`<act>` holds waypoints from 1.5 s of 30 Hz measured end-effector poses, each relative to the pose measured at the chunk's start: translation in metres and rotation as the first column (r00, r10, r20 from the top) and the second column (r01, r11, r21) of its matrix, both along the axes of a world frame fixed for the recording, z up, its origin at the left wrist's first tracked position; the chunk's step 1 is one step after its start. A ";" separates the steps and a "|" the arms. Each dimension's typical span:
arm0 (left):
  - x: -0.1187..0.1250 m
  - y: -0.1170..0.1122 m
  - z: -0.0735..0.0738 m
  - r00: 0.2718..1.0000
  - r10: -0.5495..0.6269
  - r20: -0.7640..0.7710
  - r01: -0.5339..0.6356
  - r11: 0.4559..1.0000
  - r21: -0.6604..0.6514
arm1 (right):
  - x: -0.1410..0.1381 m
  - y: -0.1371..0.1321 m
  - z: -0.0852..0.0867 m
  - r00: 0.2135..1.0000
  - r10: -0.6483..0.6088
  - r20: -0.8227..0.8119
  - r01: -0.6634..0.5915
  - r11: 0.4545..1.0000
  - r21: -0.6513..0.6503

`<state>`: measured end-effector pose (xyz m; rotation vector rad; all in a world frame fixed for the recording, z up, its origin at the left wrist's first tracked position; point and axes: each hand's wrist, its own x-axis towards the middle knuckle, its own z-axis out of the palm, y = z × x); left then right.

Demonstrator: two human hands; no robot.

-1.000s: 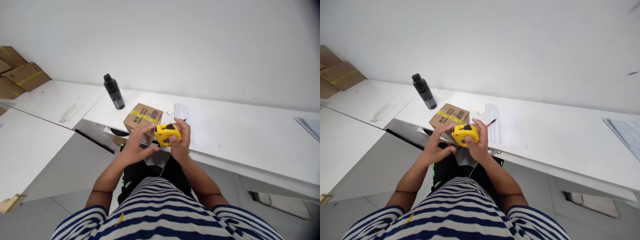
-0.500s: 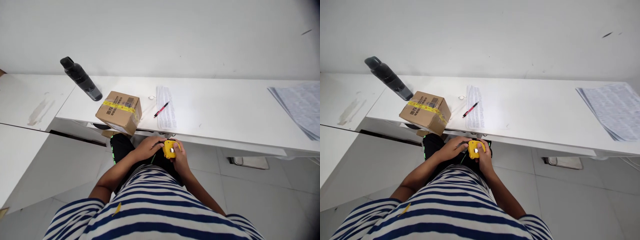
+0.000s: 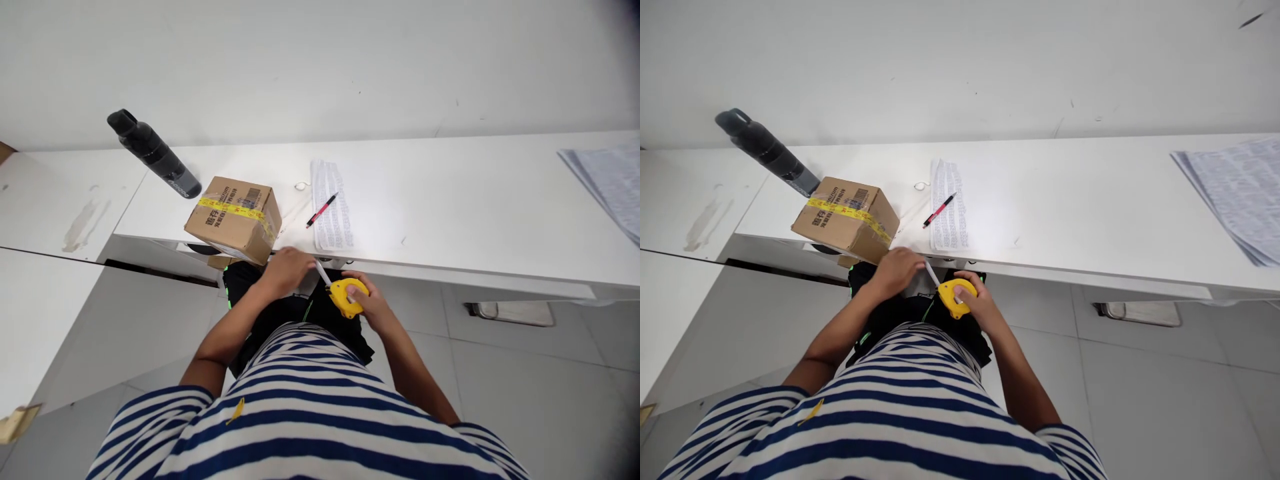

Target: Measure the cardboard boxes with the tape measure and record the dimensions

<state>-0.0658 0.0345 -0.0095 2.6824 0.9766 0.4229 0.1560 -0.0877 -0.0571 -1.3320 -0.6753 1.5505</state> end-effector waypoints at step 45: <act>0.008 -0.032 -0.056 0.977 0.050 0.206 -0.017 0.987 -0.157 | 0.033 0.192 0.024 0.143 -0.108 0.984 -0.469 0.868 0.163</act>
